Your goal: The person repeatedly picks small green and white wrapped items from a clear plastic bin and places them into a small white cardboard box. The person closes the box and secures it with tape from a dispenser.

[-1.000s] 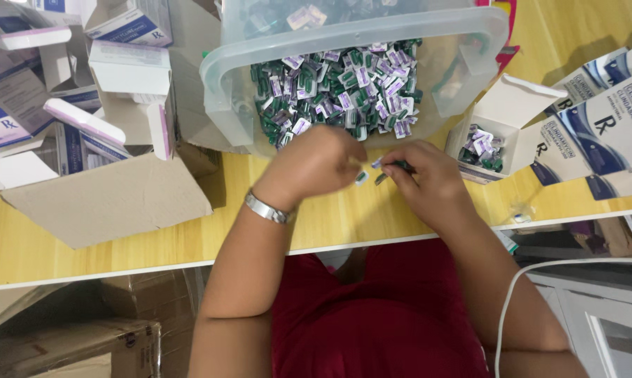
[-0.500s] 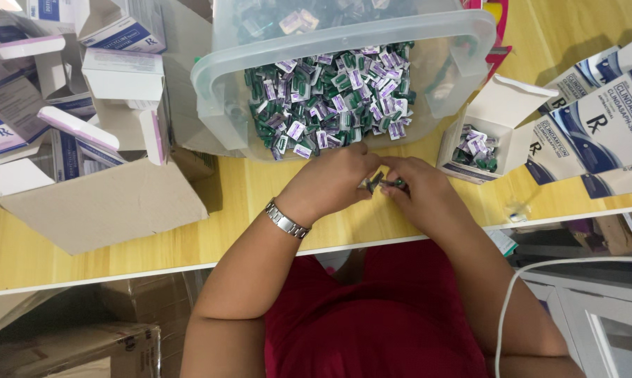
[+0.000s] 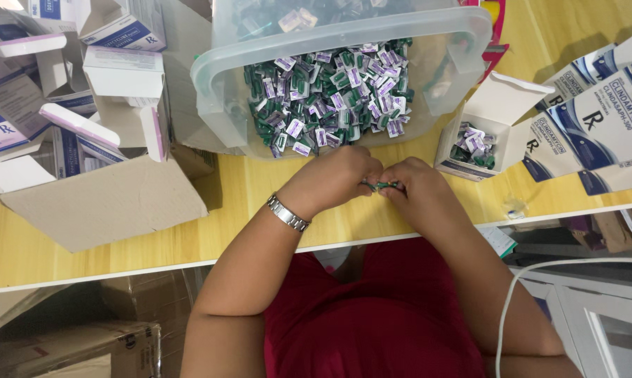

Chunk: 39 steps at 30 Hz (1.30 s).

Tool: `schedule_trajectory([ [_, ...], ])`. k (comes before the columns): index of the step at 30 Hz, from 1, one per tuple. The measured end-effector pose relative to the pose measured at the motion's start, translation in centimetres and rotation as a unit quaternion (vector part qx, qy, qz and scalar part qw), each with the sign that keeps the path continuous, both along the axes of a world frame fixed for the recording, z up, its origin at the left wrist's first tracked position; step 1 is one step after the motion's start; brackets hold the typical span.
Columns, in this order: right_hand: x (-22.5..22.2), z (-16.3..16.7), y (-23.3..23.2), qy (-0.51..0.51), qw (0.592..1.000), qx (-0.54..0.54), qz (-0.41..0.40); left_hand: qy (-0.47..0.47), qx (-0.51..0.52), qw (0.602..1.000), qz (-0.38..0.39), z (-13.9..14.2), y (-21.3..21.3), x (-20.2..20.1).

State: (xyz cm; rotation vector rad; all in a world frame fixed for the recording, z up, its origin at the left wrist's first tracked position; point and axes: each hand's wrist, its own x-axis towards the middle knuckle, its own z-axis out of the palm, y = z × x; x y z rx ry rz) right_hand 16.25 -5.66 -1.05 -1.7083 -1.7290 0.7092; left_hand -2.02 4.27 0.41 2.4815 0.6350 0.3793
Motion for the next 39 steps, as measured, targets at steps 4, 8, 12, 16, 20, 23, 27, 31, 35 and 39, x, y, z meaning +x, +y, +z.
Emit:
schedule_trajectory([
  [4, -0.3, 0.4, -0.8, 0.001, 1.000, 0.018, -0.016, 0.001, 0.004, 1.000, -0.009, 0.0, 0.2, -0.2],
  [8, 1.1, 2.2, -2.7, 0.002, 0.994, 0.108, -0.034, -0.026, 0.055, 0.998, -0.034, 0.1, 0.2, 0.0],
  [12, 4.1, 4.9, -3.3, -0.035, 0.977, 0.153, -0.143, -0.010, 0.063, 0.998, -0.030, 0.4, 0.2, 0.3],
  [16, 5.3, 6.4, -2.5, -0.126, 0.964, 0.156, -0.176, -0.004, 0.093, 0.995, -0.026, 0.9, 0.2, 0.6],
  [20, 5.9, 6.3, -1.2, -0.274, 0.933, 0.187, -0.143, 0.008, 0.095, 0.995, -0.011, 0.7, 0.2, 0.2],
  [23, 6.4, 5.7, -0.7, -0.302, 0.920, 0.209, -0.139, 0.034, 0.099, 0.994, 0.003, 0.4, 0.2, 0.1],
  [27, 6.7, 4.9, -0.8, -0.246, 0.930, 0.212, -0.170, 0.011, 0.117, 0.993, -0.021, 0.5, 0.2, 0.4],
  [31, 7.3, 4.6, -0.9, -0.275, 0.917, 0.244, -0.152, -0.066, 0.126, 0.989, -0.044, 1.6, -0.2, 1.1],
  [35, 7.6, 4.2, -1.4, -0.256, 0.906, 0.306, -0.142, -0.105, 0.162, 0.979, -0.063, 2.5, -0.8, 4.6],
  [39, 7.8, 2.8, -2.6, -0.122, 0.908, 0.359, -0.177, -0.182, 0.263, 0.944, -0.086, 2.3, -1.6, 9.8],
])
